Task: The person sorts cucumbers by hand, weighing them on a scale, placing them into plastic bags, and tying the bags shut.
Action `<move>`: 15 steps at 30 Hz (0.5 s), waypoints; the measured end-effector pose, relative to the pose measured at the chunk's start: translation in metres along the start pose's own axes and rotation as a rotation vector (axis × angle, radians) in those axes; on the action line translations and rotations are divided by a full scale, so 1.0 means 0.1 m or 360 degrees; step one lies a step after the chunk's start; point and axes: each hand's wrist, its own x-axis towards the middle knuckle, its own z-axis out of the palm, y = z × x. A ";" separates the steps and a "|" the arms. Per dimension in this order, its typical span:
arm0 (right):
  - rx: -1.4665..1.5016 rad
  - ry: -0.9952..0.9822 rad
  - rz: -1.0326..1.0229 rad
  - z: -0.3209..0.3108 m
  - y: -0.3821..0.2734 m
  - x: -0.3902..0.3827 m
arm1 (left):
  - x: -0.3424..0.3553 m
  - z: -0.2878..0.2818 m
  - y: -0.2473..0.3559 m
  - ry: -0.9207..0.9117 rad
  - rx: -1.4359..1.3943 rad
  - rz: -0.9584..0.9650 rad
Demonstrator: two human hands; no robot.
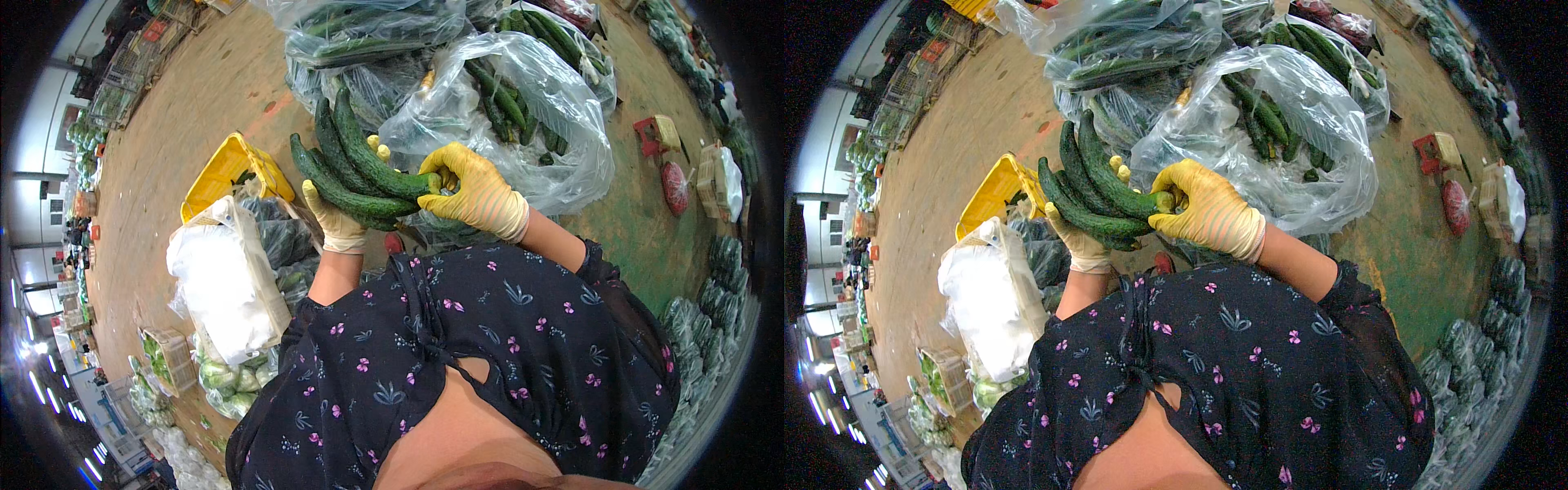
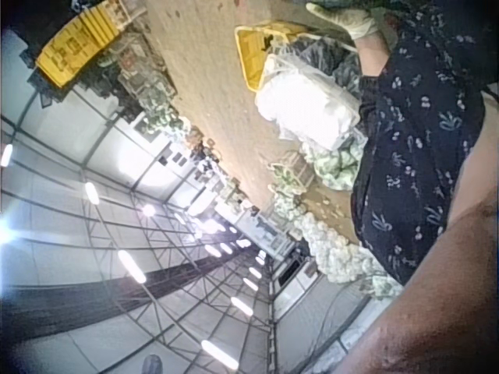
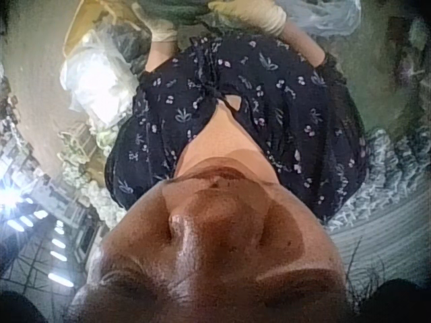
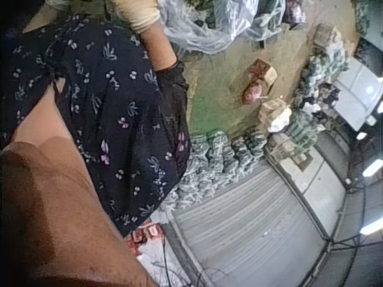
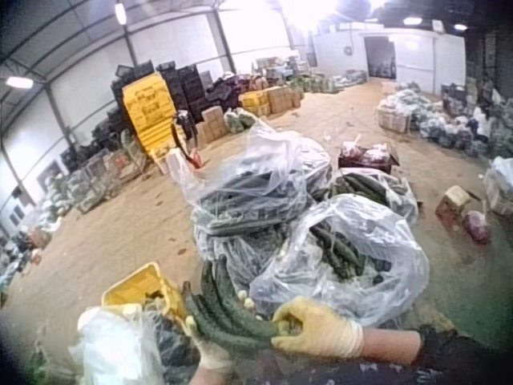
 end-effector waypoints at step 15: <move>0.0435 -0.0447 0.0167 -0.03 0.39 0.16 | -0.10 -0.19 0.03 0.0049 -0.0039 -0.0072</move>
